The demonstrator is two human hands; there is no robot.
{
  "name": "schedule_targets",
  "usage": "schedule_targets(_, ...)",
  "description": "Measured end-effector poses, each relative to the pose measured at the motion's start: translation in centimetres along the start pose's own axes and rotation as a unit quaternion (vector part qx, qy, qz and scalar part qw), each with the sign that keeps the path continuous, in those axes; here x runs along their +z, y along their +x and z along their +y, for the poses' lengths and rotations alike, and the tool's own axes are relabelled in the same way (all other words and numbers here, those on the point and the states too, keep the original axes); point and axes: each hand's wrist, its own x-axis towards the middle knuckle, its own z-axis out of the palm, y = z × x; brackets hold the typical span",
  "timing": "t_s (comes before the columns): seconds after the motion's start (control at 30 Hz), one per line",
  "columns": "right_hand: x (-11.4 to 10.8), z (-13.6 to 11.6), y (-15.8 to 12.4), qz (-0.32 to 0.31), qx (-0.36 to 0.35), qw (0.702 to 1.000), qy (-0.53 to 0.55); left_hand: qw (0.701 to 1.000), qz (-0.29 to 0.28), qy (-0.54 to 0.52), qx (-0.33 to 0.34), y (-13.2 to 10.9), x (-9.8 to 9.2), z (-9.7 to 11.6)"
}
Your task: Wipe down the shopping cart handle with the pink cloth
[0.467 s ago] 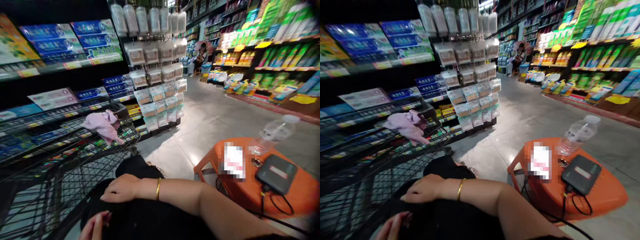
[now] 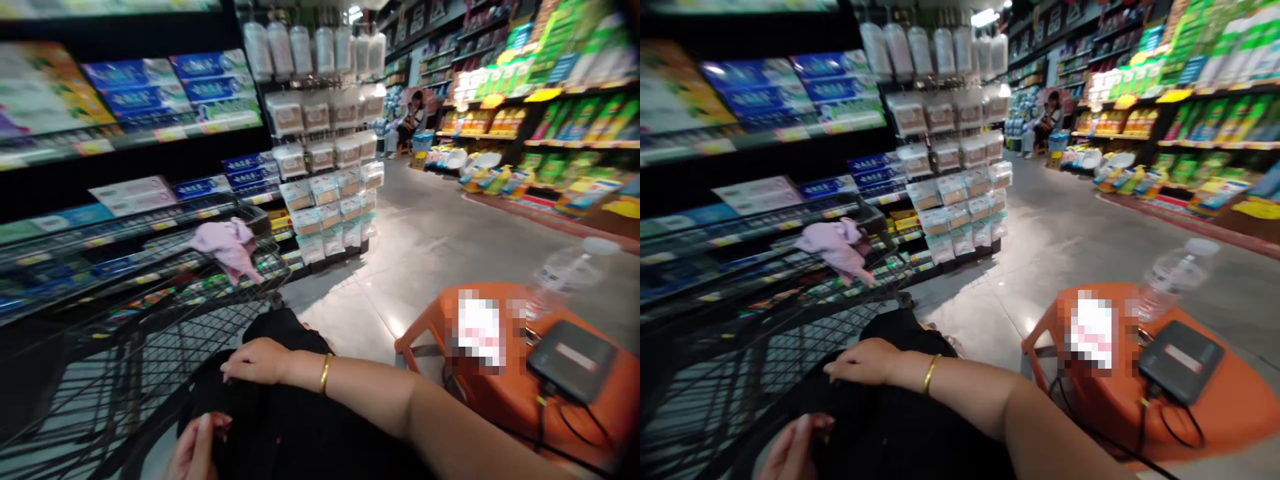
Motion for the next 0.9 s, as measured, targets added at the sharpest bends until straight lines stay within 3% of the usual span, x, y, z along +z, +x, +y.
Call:
schedule_targets(0.07, 0.4, 0.2, -0.1, 0.046, 0.011, 0.996, 0.074, 1.000, 0.001, -0.012, 0.006, -0.2, 0.3, 0.6)
schedule_targets(0.33, 0.3, -0.7, 1.3, 0.044, -0.001, 0.990, 0.131, 0.996, -0.004, -0.086, 0.024, 1.2, 0.2, 3.2)
schedule_targets(0.5, -0.6, -2.8, 2.3, 0.047, -0.012, 0.989, 0.140, 0.993, 0.007, -0.099, 0.062, 2.6, -0.4, 6.2)
schedule_targets(0.7, -3.1, -7.8, 4.3, 0.057, -0.062, 0.986, 0.145, 0.981, 0.003, -0.136, 0.136, 4.7, -1.5, 11.8)
schedule_targets(0.9, -5.5, -15.6, 6.8, 0.064, -0.137, 0.963, 0.222, 0.952, -0.019, -0.212, 0.222, 6.0, -1.8, 20.5)
